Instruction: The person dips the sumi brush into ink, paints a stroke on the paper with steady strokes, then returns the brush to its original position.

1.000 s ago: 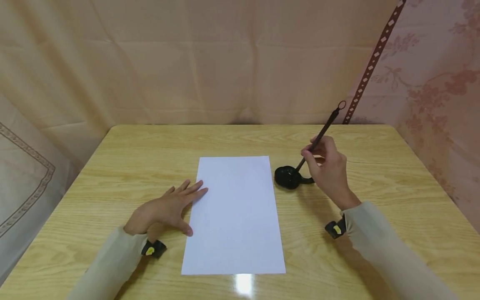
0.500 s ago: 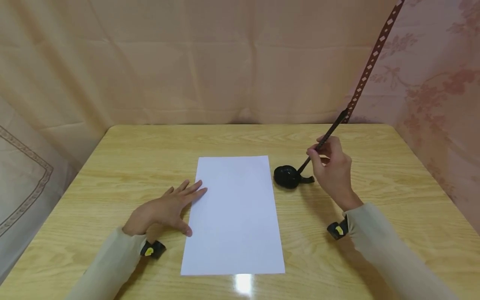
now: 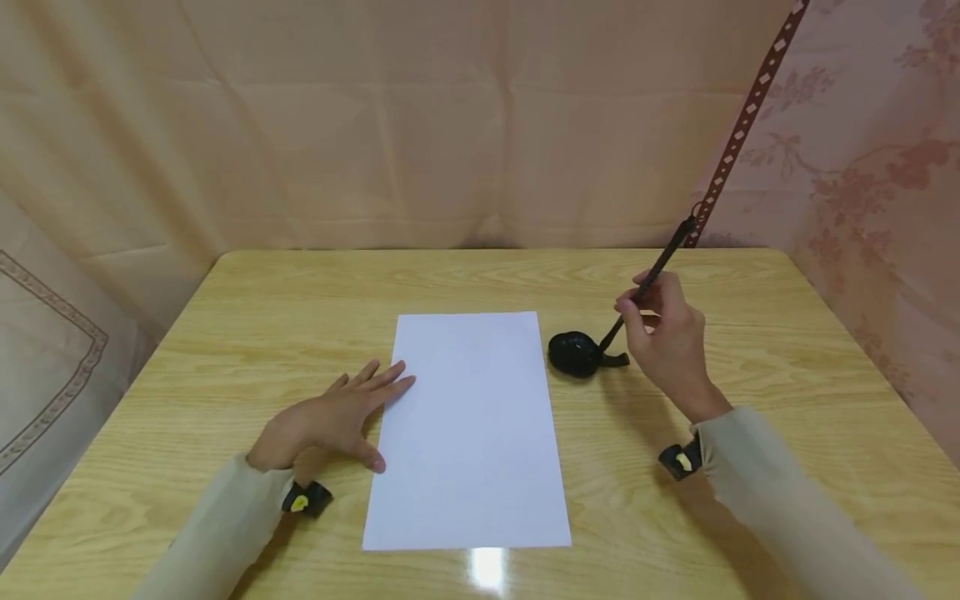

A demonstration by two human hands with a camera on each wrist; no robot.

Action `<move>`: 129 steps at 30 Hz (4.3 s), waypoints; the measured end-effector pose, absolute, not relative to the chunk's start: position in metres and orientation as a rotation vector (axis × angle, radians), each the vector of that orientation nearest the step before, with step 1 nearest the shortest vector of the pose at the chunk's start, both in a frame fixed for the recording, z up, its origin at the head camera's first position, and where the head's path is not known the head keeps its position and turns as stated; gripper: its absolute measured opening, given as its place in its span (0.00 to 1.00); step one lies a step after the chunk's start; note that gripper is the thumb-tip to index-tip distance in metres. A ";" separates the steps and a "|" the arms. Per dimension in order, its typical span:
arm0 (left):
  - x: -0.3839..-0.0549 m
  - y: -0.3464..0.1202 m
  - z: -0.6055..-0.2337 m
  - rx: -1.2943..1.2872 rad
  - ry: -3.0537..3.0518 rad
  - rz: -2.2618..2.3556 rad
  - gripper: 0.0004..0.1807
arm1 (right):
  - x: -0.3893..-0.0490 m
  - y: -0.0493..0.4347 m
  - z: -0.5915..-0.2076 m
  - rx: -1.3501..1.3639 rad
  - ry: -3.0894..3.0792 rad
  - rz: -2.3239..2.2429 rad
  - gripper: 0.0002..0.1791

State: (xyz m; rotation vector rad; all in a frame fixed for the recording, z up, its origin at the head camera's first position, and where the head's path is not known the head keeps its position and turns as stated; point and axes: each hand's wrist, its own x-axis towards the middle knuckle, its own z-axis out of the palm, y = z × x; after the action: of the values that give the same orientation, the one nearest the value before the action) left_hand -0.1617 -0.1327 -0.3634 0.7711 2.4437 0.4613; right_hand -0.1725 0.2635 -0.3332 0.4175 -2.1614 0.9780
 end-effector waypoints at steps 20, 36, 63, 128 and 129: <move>-0.162 -0.133 -0.360 0.776 2.441 0.465 0.63 | -0.171 0.264 -0.329 0.424 -2.197 0.980 0.15; -0.162 -0.131 -0.361 0.774 2.433 0.460 0.63 | -0.171 0.273 -0.329 0.403 -2.151 0.919 0.19; -0.162 -0.132 -0.361 0.787 2.438 0.462 0.63 | -0.170 0.272 -0.328 0.395 -2.176 0.872 0.16; -0.161 -0.131 -0.364 0.751 2.447 0.445 0.62 | -0.170 0.276 -0.323 0.399 -2.177 0.945 0.15; -0.161 -0.131 -0.364 0.750 2.449 0.441 0.62 | -0.170 0.275 -0.323 0.411 -2.185 0.954 0.15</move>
State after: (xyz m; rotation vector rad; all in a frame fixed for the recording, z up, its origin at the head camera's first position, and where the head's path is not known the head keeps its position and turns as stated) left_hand -0.1609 -0.1310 -0.3639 0.7500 2.4491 0.4408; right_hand -0.1697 0.2753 -0.3229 0.4111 -2.1848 0.9537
